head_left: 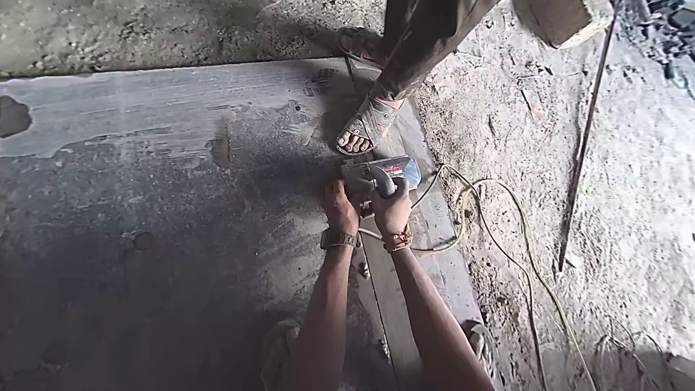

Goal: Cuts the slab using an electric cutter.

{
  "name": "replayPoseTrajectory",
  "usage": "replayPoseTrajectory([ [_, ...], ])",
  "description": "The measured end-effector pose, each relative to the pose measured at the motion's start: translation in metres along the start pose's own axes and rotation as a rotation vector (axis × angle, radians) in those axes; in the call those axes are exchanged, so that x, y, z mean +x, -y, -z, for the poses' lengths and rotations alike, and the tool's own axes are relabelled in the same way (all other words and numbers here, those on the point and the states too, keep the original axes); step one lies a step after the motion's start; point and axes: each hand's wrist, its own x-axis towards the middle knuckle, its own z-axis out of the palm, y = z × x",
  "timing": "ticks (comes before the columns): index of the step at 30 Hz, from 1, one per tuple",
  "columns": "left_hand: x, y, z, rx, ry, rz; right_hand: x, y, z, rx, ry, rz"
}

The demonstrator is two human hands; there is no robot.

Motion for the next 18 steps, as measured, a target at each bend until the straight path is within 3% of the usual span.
replayPoseTrajectory([
  [5, 0.000, -0.006, 0.003, 0.041, 0.019, 0.005, 0.007, -0.015, 0.000, 0.077, 0.033, 0.127],
  [9, 0.004, -0.002, 0.002, 0.016, 0.040, 0.005, -0.022, -0.071, -0.003, 0.144, -0.227, 0.293],
  [12, 0.003, 0.002, -0.001, 0.004, 0.043, 0.033, -0.062, -0.125, -0.005, 0.042, -0.408, -0.052],
  [14, 0.004, -0.001, 0.001, -0.005, 0.065, 0.036, -0.073, -0.151, -0.007, -0.129, -0.378, -0.280],
  [16, 0.006, 0.000, 0.002, 0.001, 0.054, 0.032, -0.076, -0.165, -0.011, -0.301, -0.273, -0.288],
  [18, 0.005, 0.003, 0.000, 0.012, 0.032, 0.011, -0.073, -0.171, -0.016, -0.415, -0.223, -0.097],
])
